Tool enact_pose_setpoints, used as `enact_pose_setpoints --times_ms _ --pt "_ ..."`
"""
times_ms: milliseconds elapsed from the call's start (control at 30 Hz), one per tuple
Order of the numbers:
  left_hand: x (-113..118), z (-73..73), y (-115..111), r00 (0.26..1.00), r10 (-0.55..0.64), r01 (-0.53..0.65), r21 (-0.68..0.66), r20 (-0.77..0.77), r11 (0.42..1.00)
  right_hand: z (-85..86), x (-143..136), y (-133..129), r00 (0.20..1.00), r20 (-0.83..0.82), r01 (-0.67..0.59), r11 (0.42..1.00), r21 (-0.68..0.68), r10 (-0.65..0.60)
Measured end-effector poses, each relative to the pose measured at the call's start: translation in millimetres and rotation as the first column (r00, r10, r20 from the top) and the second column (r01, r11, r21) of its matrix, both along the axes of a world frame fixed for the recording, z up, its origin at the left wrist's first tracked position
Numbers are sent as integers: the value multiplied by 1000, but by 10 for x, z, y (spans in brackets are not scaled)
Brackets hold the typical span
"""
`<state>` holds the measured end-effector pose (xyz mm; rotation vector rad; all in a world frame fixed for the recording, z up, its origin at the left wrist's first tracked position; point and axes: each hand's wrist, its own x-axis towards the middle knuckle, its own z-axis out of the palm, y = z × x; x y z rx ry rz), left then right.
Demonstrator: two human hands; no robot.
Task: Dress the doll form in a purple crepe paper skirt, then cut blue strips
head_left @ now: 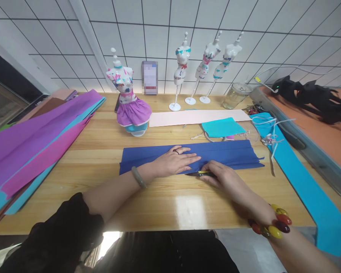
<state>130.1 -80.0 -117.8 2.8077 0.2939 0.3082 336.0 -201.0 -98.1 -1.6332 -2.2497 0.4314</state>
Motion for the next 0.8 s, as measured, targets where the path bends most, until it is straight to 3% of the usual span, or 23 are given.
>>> enact_pose_setpoints --times_ms 133,300,467,800 --pt "-100 95 73 998 -54 55 -30 36 998 4 -13 -14 1000 -8 26 999 -44 -27" --pt "-395 190 172 998 -70 70 5 -1 998 -29 13 -5 1000 -7 13 999 -41 -13" --pt "-546 156 178 994 -102 105 63 -46 992 -16 12 7 1000 -20 7 1000 -25 -7" --pt "-531 60 267 995 -63 64 -12 71 998 -22 -79 78 1000 2 -13 999 48 13"
